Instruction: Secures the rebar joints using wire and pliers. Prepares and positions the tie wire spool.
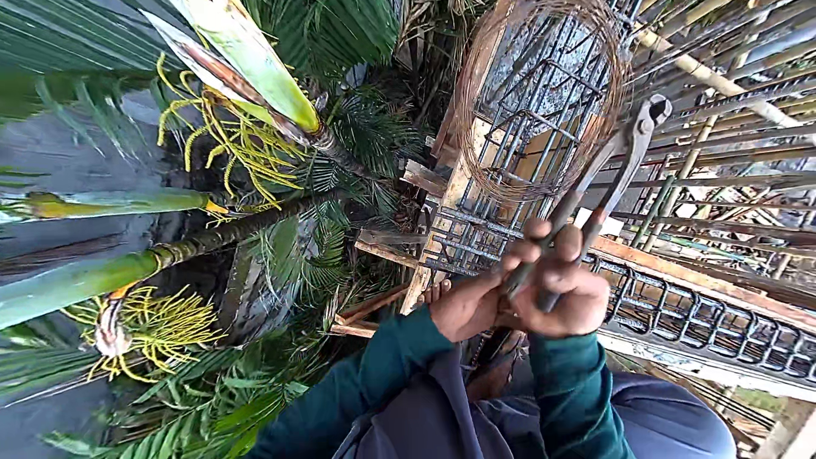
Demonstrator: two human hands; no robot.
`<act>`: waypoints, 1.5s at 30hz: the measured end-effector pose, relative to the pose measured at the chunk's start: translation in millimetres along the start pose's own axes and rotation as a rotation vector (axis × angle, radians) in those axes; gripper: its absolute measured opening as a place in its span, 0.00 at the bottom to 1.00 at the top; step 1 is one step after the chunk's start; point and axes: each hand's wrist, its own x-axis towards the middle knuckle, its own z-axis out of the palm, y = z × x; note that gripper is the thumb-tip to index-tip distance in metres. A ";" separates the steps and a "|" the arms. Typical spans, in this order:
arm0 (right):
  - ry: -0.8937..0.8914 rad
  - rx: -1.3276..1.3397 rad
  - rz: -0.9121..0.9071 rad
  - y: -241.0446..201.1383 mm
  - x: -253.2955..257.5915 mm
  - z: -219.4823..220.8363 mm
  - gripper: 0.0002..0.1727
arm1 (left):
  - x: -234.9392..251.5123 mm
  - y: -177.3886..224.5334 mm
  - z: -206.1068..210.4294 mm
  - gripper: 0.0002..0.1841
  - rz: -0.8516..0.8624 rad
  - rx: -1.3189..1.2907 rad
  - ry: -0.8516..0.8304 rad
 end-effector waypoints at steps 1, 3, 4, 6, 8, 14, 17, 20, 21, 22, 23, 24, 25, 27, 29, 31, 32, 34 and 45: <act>0.020 0.080 -0.034 -6.8 7.4 1.8 0.08 | 6.6 -0.7 4.6 0.31 0.009 0.010 0.009; 0.036 0.196 -0.099 -17.3 15.8 -3.7 0.08 | 13.8 -3.0 13.7 0.30 0.029 0.086 0.041; 0.037 0.254 -0.121 -20.6 17.3 -8.0 0.07 | 14.9 -4.4 17.0 0.27 0.036 0.134 0.047; 0.051 0.340 -0.141 -22.3 15.8 -15.7 0.06 | 14.9 -8.4 18.8 0.21 0.051 0.206 0.053; 0.071 0.396 -0.143 -18.3 11.1 -22.5 0.08 | 12.5 -11.2 19.1 0.22 0.047 0.250 0.083; 0.112 0.574 -0.106 -11.2 9.0 -30.3 0.11 | 9.6 -12.3 24.0 0.17 0.119 0.393 0.212; 0.120 0.578 -0.078 -8.9 8.7 -33.8 0.11 | 10.1 -14.1 24.0 0.13 0.207 0.457 0.287; 0.147 0.588 -0.062 -6.7 7.9 -35.3 0.12 | 9.6 -15.9 22.0 0.10 0.255 0.518 0.379; 0.152 0.595 -0.063 -6.4 7.4 -35.4 0.13 | 9.4 -16.3 22.1 0.10 0.262 0.531 0.400; 0.152 0.602 -0.062 -6.0 6.9 -35.6 0.13 | 9.3 -16.5 22.4 0.09 0.266 0.550 0.419; 0.157 0.598 -0.058 -5.6 6.7 -35.8 0.12 | 9.8 -16.2 22.3 0.08 0.271 0.584 0.446; 0.167 0.564 -0.054 -4.4 6.2 -35.4 0.10 | 10.6 -15.1 21.4 0.08 0.270 0.639 0.497; 0.182 0.482 -0.046 -1.7 4.7 -34.0 0.08 | 12.9 -13.4 19.0 0.12 0.262 0.712 0.583; 0.248 0.115 -0.027 5.6 -6.0 -32.8 0.09 | 20.3 -6.2 6.2 0.22 0.226 0.756 0.734; 0.259 -0.411 -0.054 3.9 -26.6 -37.9 0.15 | 22.7 2.8 -13.4 0.18 0.227 0.761 0.791; 0.218 -0.918 -0.050 -15.7 -50.8 -41.6 0.18 | 16.9 8.6 -33.8 0.14 0.279 0.872 0.844; 0.192 -1.108 -0.033 -27.3 -61.5 -42.1 0.21 | 12.0 11.5 -42.6 0.13 0.310 0.972 0.876; 0.182 -1.354 0.011 -44.7 -76.5 -46.5 0.29 | 5.5 17.6 -57.2 0.13 0.363 1.244 0.924; 0.338 -2.035 -0.028 -10.9 -84.7 -77.6 0.31 | 42.8 44.0 -117.6 0.15 0.232 2.050 0.736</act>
